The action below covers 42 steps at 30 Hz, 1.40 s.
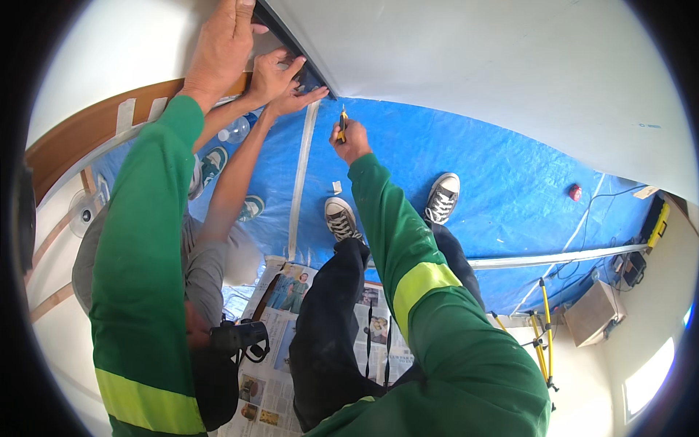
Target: The person measures a large drywall sheet with a tape measure and marks it with a pencil. They then use a straight edge and utility knife to score and cut the drywall along the marked line.
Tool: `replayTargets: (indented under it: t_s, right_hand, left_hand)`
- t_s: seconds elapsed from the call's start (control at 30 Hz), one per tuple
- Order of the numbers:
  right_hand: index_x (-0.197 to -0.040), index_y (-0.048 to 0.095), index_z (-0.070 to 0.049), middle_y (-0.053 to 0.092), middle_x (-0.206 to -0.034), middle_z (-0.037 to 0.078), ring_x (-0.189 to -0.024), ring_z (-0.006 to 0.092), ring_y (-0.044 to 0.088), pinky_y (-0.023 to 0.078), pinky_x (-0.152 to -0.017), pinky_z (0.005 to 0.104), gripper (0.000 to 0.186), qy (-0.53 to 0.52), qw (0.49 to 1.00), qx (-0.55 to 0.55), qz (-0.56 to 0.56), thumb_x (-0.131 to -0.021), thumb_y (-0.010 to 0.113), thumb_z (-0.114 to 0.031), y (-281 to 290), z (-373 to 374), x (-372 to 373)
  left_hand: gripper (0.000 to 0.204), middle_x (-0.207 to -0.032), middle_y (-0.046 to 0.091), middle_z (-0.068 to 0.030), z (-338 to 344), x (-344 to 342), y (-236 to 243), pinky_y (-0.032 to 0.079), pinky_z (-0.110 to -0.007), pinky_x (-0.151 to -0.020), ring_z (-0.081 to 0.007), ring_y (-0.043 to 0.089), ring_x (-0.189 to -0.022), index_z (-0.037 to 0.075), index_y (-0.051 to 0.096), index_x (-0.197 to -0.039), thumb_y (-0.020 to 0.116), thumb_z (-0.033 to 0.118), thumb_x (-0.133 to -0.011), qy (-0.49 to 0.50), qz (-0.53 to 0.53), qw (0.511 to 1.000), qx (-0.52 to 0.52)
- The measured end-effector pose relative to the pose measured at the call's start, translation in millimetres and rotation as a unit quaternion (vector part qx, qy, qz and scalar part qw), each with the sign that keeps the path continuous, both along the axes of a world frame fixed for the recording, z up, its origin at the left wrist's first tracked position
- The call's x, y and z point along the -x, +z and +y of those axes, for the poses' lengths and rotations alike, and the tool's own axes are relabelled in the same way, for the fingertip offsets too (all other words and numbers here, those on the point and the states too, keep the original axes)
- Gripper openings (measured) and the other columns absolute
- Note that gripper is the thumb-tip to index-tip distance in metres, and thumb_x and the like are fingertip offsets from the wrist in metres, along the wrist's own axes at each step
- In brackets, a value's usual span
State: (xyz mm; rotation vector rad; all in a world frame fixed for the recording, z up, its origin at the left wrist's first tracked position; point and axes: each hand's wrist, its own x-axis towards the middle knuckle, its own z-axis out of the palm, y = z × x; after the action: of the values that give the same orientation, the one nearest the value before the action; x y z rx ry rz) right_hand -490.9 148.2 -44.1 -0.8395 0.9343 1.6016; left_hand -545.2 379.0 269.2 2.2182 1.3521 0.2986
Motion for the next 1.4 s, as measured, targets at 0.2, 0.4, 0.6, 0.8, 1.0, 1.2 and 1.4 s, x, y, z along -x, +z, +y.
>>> replayTargets:
  t_s: [0.2, 0.4, 0.6, 0.8, 1.0, 1.2, 1.4]
  right_hand:
    - [-0.099, 0.053, -0.008, 0.056, -0.079, 0.005, -0.059, 0.014, 0.052, 0.049, -0.049, 0.0262, 0.021, -0.039, 0.999, -0.013, 0.007, -0.113, 0.04, -0.016, -35.7, 22.9, 9.0]
    - [-0.103, 0.052, -0.007, 0.055, -0.079, 0.004, -0.064, 0.0135, 0.057, 0.05, -0.05, 0.0269, 0.017, -0.097, 0.994, 0.044, 0.031, -0.114, 0.042, -0.014, -43.5, 39.5, 20.3]
    - [-0.108, 0.051, -0.005, 0.056, -0.094, 0.008, -0.065, 0.0147, 0.059, 0.051, -0.051, 0.0272, 0.012, -0.137, 0.987, 0.067, 0.042, -0.109, 0.039, -0.008, -34.5, 55.3, 23.8]
    - [-0.111, 0.049, -0.005, 0.056, -0.093, 0.007, -0.065, 0.0138, 0.06, 0.051, -0.05, 0.0269, 0.013, -0.174, 0.98, 0.071, 0.066, -0.107, 0.037, -0.006, -32.0, 64.4, 26.1]
    - [-0.11, 0.05, -0.005, 0.056, -0.087, 0.007, -0.06, 0.0118, 0.059, 0.051, -0.049, 0.0236, 0.013, -0.185, 0.979, 0.034, 0.075, -0.108, 0.037, -0.006, -17.3, 67.5, 21.9]
    - [-0.11, 0.051, -0.003, 0.057, -0.085, 0.007, -0.057, 0.0111, 0.058, 0.053, -0.048, 0.0222, 0.017, -0.183, 0.978, 0.034, 0.089, -0.109, 0.034, -0.007, -1.8, 68.9, 14.5]
    - [-0.108, 0.056, -0.003, 0.06, -0.086, 0.007, -0.06, 0.0108, 0.06, 0.053, -0.049, 0.0209, 0.02, -0.161, 0.984, 0.026, 0.07, -0.11, 0.037, -0.009, 29.8, 71.7, 9.0]
  left_hand:
    - [0.056, -0.107, 0.067, -0.031, -8.1, -5.9, 16.9, 0.058, -0.045, -0.08, -0.0354, 0.077, -0.097, -0.004, 0.053, -0.123, 0.037, 0.049, -0.117, 0.023, -0.03, 0.998, 0.042]
    - [0.069, -0.116, 0.06, -0.0253, -5.8, -6.8, 13.0, 0.058, -0.037, -0.075, -0.0291, 0.077, -0.092, -0.007, 0.051, -0.131, 0.037, 0.058, -0.115, 0.026, -0.078, 0.993, 0.08]
    - [0.064, -0.111, 0.061, -0.0264, -11.3, -11.6, 18.0, 0.058, -0.038, -0.076, -0.0318, 0.077, -0.088, -0.006, 0.053, -0.124, 0.037, 0.056, -0.116, 0.016, -0.085, 0.994, 0.06]
    - [0.041, -0.121, 0.058, -0.0302, 0.8, -2.8, -2.0, 0.057, -0.047, -0.085, -0.0425, 0.07, -0.102, -0.007, 0.053, -0.128, 0.045, 0.031, -0.116, -0.109, 0.062, 0.976, -0.177]
    - [0.031, -0.118, 0.056, -0.029, 7.3, 4.5, -17.4, 0.054, -0.054, -0.085, -0.0476, 0.063, -0.103, -0.008, 0.052, -0.131, 0.051, 0.015, -0.11, -0.16, 0.114, 0.96, -0.202]
    - [0.035, -0.116, 0.056, -0.0271, 0.7, 5.6, -22.9, 0.054, -0.055, -0.081, -0.0466, 0.063, -0.095, -0.006, 0.051, -0.13, 0.06, 0.014, -0.103, -0.17, 0.098, 0.946, -0.257]
    - [0.08, -0.127, 0.051, -0.028, -10.9, 7.7, -10.7, 0.051, -0.055, -0.087, -0.0453, 0.059, -0.109, -0.014, 0.046, -0.141, 0.082, 0.032, -0.086, -0.221, 0.162, 0.924, -0.265]
